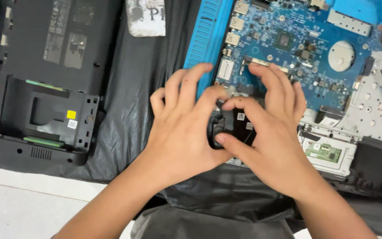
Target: The person disassembles a laptop on a workbench. They lift off the bottom cover, remove the optical drive and set it aside, then use a screwdriver to unscrew and detach the cooling fan and heatsink from the motherboard, and pry at internal components while handling the motherboard and chassis parts.
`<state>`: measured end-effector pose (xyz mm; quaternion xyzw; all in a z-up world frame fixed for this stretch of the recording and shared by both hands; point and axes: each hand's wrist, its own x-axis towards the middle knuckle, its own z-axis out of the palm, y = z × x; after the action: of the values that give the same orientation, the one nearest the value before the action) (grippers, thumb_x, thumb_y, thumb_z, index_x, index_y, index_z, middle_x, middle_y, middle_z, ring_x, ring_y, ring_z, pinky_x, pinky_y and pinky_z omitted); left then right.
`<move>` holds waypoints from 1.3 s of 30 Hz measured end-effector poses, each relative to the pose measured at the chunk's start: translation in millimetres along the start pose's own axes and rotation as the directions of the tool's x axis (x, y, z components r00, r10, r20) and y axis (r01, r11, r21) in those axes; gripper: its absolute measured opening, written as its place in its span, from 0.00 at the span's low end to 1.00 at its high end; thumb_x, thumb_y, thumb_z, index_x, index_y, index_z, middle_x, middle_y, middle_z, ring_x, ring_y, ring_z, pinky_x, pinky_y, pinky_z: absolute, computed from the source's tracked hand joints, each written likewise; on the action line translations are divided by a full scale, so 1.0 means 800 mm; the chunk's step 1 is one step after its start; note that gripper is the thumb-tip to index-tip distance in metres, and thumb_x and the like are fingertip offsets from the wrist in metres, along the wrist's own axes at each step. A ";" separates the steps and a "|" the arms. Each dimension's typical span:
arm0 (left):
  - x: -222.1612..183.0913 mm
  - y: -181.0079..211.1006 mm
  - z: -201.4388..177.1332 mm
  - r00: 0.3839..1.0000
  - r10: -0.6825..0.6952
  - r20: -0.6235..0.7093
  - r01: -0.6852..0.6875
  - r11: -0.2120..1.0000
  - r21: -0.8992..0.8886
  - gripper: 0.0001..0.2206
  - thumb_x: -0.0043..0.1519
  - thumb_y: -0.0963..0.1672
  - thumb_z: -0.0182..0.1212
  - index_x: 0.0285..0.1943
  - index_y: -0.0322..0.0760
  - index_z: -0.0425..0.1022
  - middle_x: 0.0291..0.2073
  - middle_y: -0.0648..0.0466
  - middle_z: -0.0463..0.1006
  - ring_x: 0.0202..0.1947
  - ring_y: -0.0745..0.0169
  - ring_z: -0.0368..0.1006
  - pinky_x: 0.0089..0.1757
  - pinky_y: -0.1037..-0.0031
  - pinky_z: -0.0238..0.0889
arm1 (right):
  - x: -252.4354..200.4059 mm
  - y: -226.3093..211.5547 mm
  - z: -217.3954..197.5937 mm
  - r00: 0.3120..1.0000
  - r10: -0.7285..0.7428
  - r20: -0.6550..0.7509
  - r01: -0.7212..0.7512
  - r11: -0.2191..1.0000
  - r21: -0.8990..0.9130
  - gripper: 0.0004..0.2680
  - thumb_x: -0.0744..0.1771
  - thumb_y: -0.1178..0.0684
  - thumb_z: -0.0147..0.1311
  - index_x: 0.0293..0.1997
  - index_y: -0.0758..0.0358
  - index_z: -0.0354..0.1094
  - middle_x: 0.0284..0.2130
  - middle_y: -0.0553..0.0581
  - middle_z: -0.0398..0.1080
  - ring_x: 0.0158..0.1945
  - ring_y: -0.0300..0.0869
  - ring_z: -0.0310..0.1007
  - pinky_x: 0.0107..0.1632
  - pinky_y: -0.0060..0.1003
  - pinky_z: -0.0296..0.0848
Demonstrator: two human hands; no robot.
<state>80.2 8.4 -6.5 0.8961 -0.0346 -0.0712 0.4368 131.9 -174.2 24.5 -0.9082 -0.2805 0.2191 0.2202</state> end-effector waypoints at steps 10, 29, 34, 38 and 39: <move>-0.011 0.009 -0.001 0.997 0.056 -0.052 -0.053 0.997 0.062 0.30 0.45 0.51 0.78 0.56 0.41 0.74 0.63 0.45 0.66 0.65 0.36 0.59 0.58 0.49 0.53 | -0.088 0.027 -0.076 0.953 0.266 -0.143 -0.282 0.954 -0.101 0.18 0.58 0.54 0.70 0.50 0.63 0.74 0.51 0.61 0.71 0.57 0.53 0.70 0.54 0.44 0.70; 0.008 0.130 0.077 0.817 0.567 0.106 -0.574 0.817 0.050 0.11 0.65 0.42 0.65 0.56 0.43 0.79 0.50 0.48 0.78 0.48 0.54 0.75 0.45 0.65 0.69 | -0.255 0.117 -0.031 0.955 0.106 -0.278 -0.143 0.982 -0.119 0.14 0.57 0.52 0.76 0.40 0.60 0.79 0.34 0.52 0.73 0.36 0.45 0.71 0.37 0.40 0.68; 0.000 0.152 0.115 0.788 0.548 0.279 -0.553 0.830 -0.070 0.16 0.62 0.44 0.55 0.58 0.36 0.77 0.55 0.46 0.76 0.56 0.47 0.73 0.54 0.58 0.68 | -0.268 0.118 -0.032 0.936 0.185 -0.300 -0.216 0.973 -0.075 0.13 0.53 0.59 0.66 0.38 0.63 0.75 0.37 0.57 0.73 0.38 0.51 0.73 0.39 0.43 0.72; -0.007 0.153 0.130 0.754 0.602 0.263 -0.622 0.783 -0.008 0.16 0.66 0.44 0.56 0.61 0.34 0.77 0.60 0.45 0.75 0.60 0.45 0.72 0.58 0.59 0.67 | -0.279 0.126 -0.029 0.924 0.101 -0.370 -0.103 0.995 0.013 0.09 0.57 0.63 0.64 0.35 0.68 0.70 0.39 0.61 0.72 0.42 0.55 0.76 0.43 0.45 0.76; -0.007 0.155 0.133 0.753 0.603 0.261 -0.625 0.781 0.000 0.16 0.66 0.44 0.56 0.61 0.34 0.77 0.60 0.45 0.75 0.60 0.45 0.72 0.58 0.59 0.67 | -0.277 0.124 -0.030 0.922 0.094 -0.376 -0.097 0.995 0.012 0.09 0.57 0.63 0.64 0.35 0.68 0.70 0.39 0.61 0.72 0.42 0.55 0.76 0.43 0.45 0.76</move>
<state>57.9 -150.1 27.3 0.8369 -0.3839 -0.0332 0.3887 19.8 -389.2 53.2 -0.9468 -0.1891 0.0503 0.2556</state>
